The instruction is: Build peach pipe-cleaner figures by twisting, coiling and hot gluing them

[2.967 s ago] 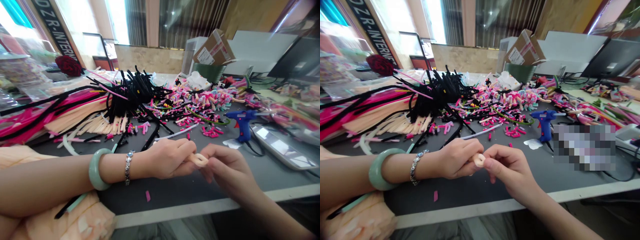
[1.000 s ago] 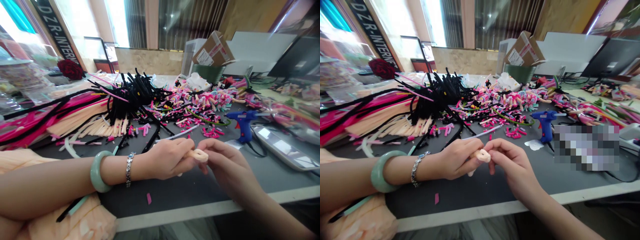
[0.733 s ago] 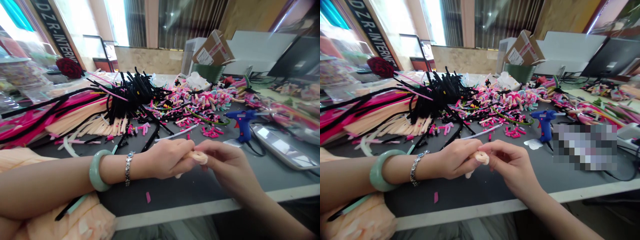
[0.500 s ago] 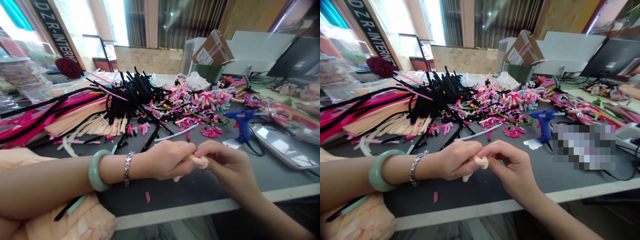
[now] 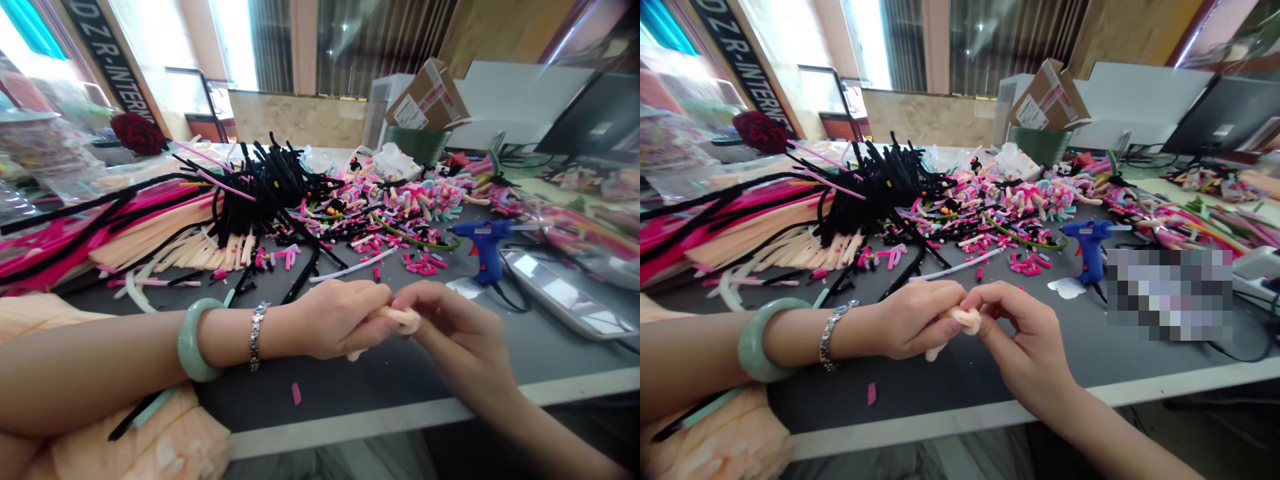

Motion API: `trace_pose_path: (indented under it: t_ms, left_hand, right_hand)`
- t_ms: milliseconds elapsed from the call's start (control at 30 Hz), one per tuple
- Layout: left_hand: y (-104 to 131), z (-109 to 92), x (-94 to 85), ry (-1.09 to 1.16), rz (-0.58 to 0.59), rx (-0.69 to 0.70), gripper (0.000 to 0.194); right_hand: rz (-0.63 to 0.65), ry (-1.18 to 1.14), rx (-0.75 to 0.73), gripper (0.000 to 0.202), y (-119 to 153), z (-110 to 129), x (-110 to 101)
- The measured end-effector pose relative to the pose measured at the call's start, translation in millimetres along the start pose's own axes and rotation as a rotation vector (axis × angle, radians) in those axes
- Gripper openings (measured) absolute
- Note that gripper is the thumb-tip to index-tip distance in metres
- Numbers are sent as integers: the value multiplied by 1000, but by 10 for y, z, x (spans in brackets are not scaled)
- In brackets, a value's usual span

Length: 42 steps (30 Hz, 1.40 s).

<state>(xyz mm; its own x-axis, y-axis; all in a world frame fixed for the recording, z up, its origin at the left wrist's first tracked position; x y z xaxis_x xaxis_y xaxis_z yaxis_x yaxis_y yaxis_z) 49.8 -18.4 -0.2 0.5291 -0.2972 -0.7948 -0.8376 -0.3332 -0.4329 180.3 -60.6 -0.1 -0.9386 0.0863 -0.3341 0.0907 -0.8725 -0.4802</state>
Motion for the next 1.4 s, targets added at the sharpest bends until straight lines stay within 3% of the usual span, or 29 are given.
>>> trace_pose_path:
  t_ms: [400, 633, 900, 1133, 1400]
  left_hand:
    - [20, -5, -21, -8, -84, 12, 25]
    - [27, 5, -9, -51, -86, 18, 27]
    - [41, -22, 3, -91, -92, 84, 31]
    - [58, -70, 17, -95, -118, 192, 36]
    - [53, -65, 57, -77, -53, 250, 38]
  right_hand:
    - [82, -39, -23, 5, -2, 10, 9]
    - [111, 81, -188, 18, 57, 90, 0]
    - [223, 0, -315, 33, 53, 176, 32]
    - [347, -82, -317, 28, 20, 241, 70]
    - [464, -193, -250, 12, 17, 241, 115]
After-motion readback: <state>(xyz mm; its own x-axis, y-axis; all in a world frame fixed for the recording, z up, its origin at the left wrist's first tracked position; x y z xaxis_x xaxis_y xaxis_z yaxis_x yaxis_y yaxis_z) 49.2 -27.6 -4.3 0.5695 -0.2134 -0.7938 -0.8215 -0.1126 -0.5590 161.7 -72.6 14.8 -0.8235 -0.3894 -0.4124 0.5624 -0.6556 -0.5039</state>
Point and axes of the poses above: each hand's wrist, its own y-axis away from the middle knuckle, its own x-axis out of the palm, z = x × y, the point moved 5 cm from there along -y, towards the middle knuckle, and after that the axes turned 1 degree about -x, right-handed, at the moved point
